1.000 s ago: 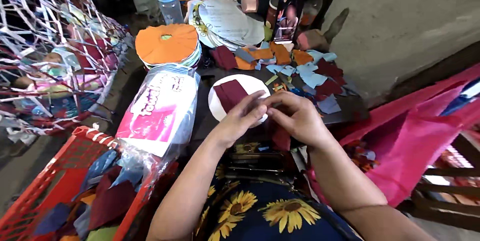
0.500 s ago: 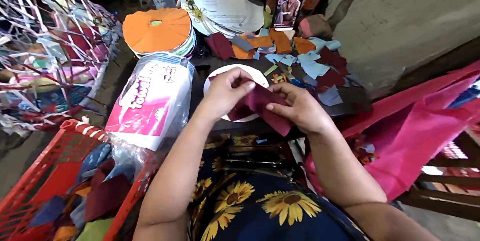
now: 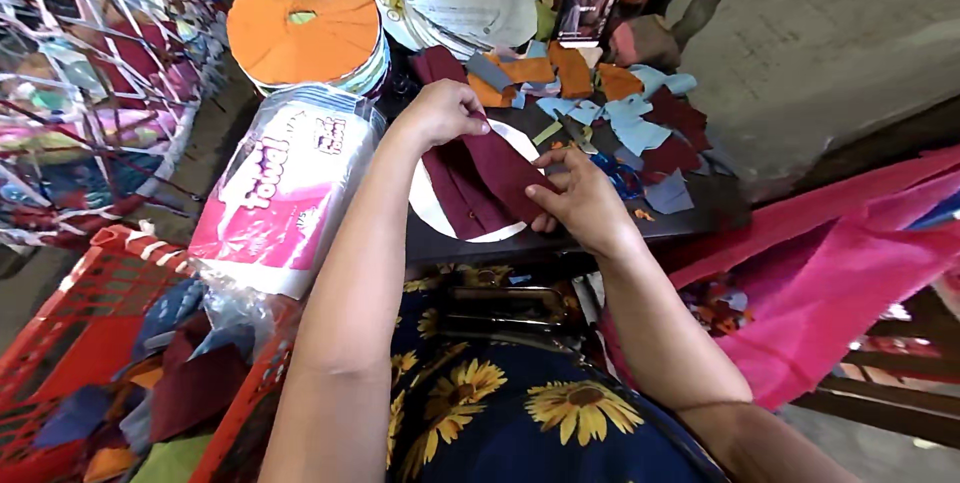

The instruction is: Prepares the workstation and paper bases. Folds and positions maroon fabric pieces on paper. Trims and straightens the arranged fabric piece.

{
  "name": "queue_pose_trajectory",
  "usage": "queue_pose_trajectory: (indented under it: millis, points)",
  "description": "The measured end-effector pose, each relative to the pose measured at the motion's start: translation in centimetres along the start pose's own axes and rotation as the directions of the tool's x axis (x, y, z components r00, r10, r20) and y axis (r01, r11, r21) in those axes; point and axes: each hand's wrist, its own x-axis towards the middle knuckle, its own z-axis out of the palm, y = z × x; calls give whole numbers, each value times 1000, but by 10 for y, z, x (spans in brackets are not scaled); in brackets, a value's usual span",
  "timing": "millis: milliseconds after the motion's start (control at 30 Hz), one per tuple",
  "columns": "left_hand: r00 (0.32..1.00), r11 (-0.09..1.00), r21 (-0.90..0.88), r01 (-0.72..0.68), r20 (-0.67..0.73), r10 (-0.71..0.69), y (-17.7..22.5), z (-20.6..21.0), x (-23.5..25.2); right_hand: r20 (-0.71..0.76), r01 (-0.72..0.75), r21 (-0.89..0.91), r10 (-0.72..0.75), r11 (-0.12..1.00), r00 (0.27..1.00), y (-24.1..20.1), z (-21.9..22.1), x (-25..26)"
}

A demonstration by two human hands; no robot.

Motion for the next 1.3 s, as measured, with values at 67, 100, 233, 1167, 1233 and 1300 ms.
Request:
queue_pose_trajectory:
  millis: [67,100,233,1167,1233,1300]
  points:
    - [1000,1000,-25,-11,-7,11,-6,3,6,-3,18,-42,-18,999,1000,1,1,0]
    - [1000,1000,-26,-13,-13,13,-8,5,7,-6,31,-65,-31,997,1000,2,1,-1]
    - [998,999,-53,-8,-63,5,-15,13,6,-11,67,-109,-68,992,998,6,2,0]
    - [987,992,113,-62,-139,78,-13,26,6,12,129,-451,-138,883,990,3,8,-9]
    - [988,990,129,-50,-140,68,-13,25,7,21,138,-473,-145,870,989,3,9,-9]
    - [986,989,142,-38,-154,60,-14,26,7,37,142,-504,-143,852,989,2,9,-9]
